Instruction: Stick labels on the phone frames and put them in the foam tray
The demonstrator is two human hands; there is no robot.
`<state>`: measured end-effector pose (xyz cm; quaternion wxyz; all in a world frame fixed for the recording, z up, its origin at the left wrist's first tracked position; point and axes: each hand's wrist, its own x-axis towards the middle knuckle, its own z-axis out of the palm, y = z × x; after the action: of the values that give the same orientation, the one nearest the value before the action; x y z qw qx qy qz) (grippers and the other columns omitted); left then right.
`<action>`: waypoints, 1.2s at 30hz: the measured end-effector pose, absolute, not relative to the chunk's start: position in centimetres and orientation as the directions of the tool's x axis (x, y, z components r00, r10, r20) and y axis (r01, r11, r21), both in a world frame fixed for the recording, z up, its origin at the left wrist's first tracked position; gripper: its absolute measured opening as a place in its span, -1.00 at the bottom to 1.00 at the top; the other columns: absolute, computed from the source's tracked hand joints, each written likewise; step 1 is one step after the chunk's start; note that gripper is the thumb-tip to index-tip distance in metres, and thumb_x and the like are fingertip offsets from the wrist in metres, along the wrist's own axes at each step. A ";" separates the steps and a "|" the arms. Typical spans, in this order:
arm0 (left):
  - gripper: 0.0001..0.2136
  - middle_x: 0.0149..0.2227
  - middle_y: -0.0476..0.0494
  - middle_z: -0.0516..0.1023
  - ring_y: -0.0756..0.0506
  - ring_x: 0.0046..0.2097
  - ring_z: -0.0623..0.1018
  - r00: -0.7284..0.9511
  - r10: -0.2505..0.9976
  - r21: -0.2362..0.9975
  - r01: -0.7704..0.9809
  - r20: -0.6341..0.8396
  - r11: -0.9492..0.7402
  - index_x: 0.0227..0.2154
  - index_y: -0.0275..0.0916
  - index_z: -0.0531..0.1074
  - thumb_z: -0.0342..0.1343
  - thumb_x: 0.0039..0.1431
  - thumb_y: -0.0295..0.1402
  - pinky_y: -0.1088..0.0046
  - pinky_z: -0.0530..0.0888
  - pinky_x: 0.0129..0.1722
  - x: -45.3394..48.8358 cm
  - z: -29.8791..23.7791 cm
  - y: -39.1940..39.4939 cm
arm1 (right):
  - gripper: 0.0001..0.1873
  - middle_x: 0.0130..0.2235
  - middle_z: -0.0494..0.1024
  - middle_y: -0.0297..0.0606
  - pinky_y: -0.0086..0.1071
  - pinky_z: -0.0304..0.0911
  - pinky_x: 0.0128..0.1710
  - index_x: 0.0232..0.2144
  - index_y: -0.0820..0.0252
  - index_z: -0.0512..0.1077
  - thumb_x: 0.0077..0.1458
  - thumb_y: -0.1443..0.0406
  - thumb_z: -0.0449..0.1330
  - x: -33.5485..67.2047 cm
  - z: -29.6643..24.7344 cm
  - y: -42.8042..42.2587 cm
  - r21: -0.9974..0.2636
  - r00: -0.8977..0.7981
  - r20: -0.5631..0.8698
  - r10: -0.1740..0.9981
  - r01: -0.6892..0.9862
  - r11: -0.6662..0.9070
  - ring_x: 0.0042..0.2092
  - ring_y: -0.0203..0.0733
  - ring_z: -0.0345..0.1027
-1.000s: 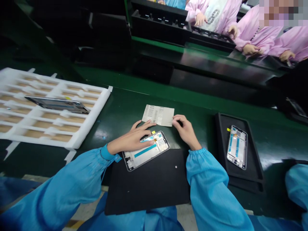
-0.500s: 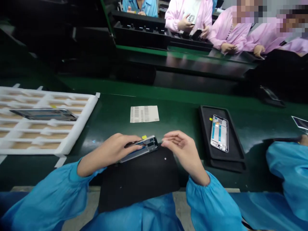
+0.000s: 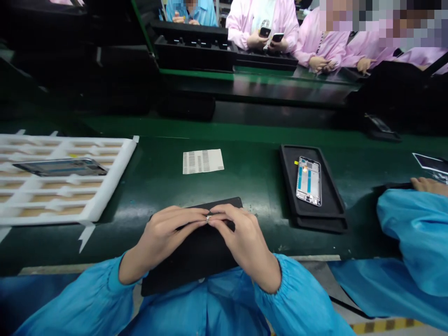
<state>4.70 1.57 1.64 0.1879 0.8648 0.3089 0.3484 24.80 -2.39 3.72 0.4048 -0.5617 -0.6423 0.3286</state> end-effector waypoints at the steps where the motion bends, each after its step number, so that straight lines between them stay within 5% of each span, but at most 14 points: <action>1: -0.89 -0.12 -0.03 0.65 -0.06 -0.09 0.63 0.558 0.668 0.542 0.405 0.492 -0.737 -0.16 -0.17 0.50 0.10 0.32 -0.40 0.41 0.51 -0.15 4.7 1.6 1.6 | -0.86 -0.28 0.66 -0.37 -0.30 0.44 -0.15 -0.20 0.03 0.50 0.15 0.32 0.26 24.7 3.6 -2.5 -0.880 -0.037 0.171 0.985 0.443 0.170 -0.23 -0.15 0.57; 8: -0.89 -0.14 -0.06 0.66 -0.09 -0.13 0.65 0.557 0.675 0.494 0.462 0.484 -0.736 -0.19 -0.20 0.53 0.12 0.31 -0.40 0.36 0.54 -0.17 4.2 1.8 1.5 | -0.82 -0.23 0.59 -0.30 -0.23 0.39 -0.18 -0.16 0.01 0.49 0.17 0.33 0.25 25.4 2.0 -2.9 -0.775 -0.022 0.331 0.943 0.563 0.286 -0.19 -0.12 0.46; 20: -0.90 -0.14 -0.06 0.65 -0.07 -0.15 0.65 0.565 0.694 0.460 0.520 0.446 -0.719 -0.18 -0.22 0.49 0.09 0.32 -0.43 0.39 0.57 -0.14 4.4 2.0 1.4 | -0.84 -0.28 0.58 -0.30 -0.20 0.38 -0.18 -0.27 0.06 0.43 0.22 0.44 0.17 25.5 0.5 -2.4 -0.764 -0.089 0.464 0.881 0.463 0.449 -0.21 -0.16 0.45; 29: -0.79 -0.16 -0.11 0.64 -0.10 -0.20 0.65 0.665 0.673 0.411 0.542 0.325 -0.733 -0.19 -0.24 0.48 -0.06 0.40 -0.37 0.41 0.58 -0.22 4.5 3.8 1.7 | -0.55 -0.17 0.55 -0.22 -0.21 0.36 -0.21 0.03 -0.03 0.44 0.22 0.54 0.09 26.1 -0.3 -2.4 -0.624 -0.246 0.545 0.802 0.519 0.584 -0.17 -0.16 0.39; 36: -0.79 -0.19 -0.09 0.66 -0.12 -0.23 0.66 0.673 0.658 0.344 0.562 0.339 -0.752 -0.20 -0.22 0.49 -0.05 0.40 -0.35 0.39 0.54 -0.30 4.5 3.9 1.9 | -0.57 -0.19 0.56 -0.17 -0.26 0.36 -0.24 -0.01 0.05 0.48 0.22 0.56 0.05 25.9 0.2 -2.3 -0.505 -0.289 0.584 0.759 0.602 0.618 -0.20 -0.17 0.37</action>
<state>4.53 1.86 3.93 0.1057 0.9084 0.3357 0.2257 25.89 -2.26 0.21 0.4164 -0.4267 -0.7973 0.0939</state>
